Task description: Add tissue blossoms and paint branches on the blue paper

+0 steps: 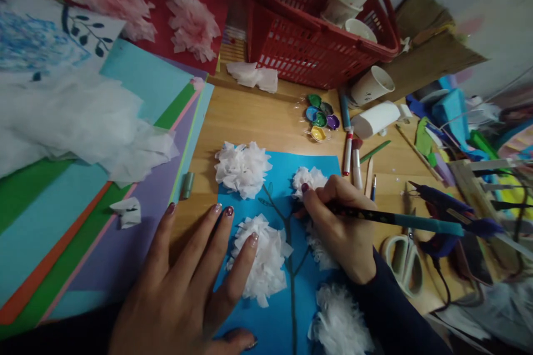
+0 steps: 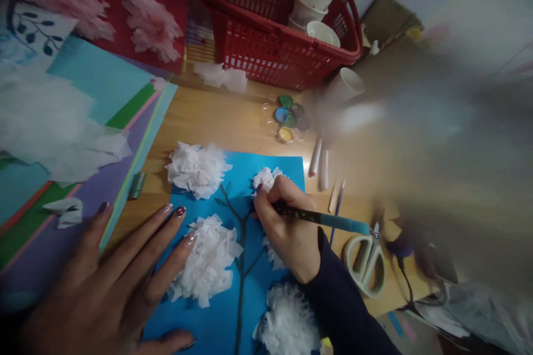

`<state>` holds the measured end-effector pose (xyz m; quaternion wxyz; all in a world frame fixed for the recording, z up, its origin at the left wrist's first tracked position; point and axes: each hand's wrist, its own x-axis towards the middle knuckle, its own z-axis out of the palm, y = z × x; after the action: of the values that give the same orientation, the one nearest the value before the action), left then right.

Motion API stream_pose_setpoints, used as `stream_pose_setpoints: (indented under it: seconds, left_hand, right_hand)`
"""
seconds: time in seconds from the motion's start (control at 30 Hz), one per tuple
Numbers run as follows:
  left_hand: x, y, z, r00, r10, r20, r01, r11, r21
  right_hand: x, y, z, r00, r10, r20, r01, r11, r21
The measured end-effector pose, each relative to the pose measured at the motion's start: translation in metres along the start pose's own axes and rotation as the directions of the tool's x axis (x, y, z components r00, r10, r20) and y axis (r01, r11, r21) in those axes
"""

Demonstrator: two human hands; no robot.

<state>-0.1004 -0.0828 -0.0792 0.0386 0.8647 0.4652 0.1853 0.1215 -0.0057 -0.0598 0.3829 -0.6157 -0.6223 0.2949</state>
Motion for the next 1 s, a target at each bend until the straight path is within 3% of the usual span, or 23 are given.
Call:
stream_pose_setpoints:
  seconds: [0.33,0.47,1.0]
  left_hand:
    - [0.0016,0.0,0.0005,1.0,0.006,-0.025,-0.007,1.0,-0.017]
    - [0.0029,-0.0016,-0.0019,0.999,0.035,0.012,-0.036,0.999,0.008]
    - [0.004,0.0009,-0.0028,1.0,0.002,-0.016,-0.003,1.0,-0.024]
  right_hand:
    - [0.0003,-0.0008,0.0008,0.999,0.01,-0.041,-0.01,1.0,-0.001]
    - [0.0012,-0.0007,0.0019,1.0,0.005,-0.023,-0.005,1.0,0.004]
    - [0.0029,-0.0048,0.001,0.999,-0.044,0.005,0.044,0.998,-0.04]
